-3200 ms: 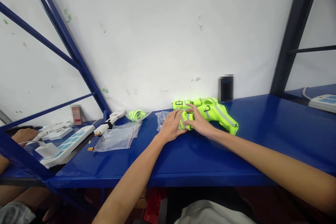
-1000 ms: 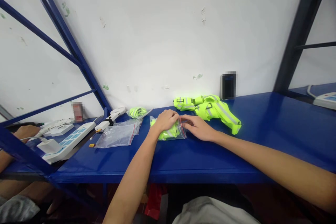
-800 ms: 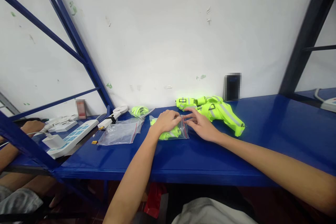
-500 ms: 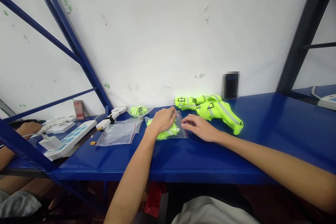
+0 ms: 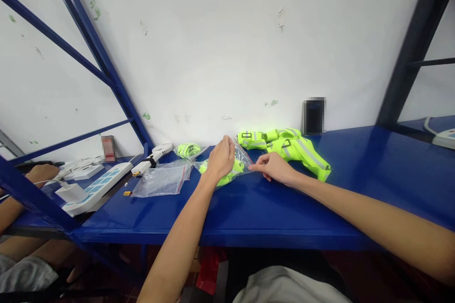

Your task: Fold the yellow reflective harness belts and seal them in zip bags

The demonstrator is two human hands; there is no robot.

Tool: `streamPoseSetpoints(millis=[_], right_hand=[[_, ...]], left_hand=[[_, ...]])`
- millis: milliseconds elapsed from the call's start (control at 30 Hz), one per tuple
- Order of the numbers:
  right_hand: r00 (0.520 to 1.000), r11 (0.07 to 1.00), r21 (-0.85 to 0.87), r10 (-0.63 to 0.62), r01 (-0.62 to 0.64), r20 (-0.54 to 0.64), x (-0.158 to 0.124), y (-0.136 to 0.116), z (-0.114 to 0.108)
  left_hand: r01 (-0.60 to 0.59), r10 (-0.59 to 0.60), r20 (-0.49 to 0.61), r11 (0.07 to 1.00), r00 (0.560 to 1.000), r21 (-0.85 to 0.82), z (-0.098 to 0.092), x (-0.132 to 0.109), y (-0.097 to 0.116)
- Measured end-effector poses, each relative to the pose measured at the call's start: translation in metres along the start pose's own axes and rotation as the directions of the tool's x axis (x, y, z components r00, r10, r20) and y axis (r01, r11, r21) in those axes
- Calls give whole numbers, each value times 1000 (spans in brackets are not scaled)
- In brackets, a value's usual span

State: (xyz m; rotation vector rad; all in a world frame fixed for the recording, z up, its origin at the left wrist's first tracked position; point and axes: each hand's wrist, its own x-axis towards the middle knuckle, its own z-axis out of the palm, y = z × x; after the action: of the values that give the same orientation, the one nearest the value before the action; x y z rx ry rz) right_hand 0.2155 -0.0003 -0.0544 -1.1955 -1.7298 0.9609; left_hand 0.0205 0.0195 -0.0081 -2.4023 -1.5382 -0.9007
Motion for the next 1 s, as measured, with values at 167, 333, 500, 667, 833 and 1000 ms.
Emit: streamPoseSetpoints(millis=[167,333,500,667,833,1000], right_hand=[[990,945,300,-106,130,-95,4,-4,8],[979,945,263,-167,193,-119,10,-2,10],[985,929,347,-76,126,-154,11,1,10],[984,937,329,-65,118,-168,10,1,10],[980,955,251,-117,155,-160,9,1,7],[979,967,200,-129,160,-159,8,1,5]], left_hand=[[-78,78,-2,997,997,19,-1,-4,12],[-161,158,49,984,986,71,7,-7,23],[-146,146,-5,988,989,44,12,-6,24],[-162,163,-25,986,986,26,13,-6,25],[-177,178,-16,984,984,26,11,-6,27],[-181,181,-10,983,983,31,9,-7,27]])
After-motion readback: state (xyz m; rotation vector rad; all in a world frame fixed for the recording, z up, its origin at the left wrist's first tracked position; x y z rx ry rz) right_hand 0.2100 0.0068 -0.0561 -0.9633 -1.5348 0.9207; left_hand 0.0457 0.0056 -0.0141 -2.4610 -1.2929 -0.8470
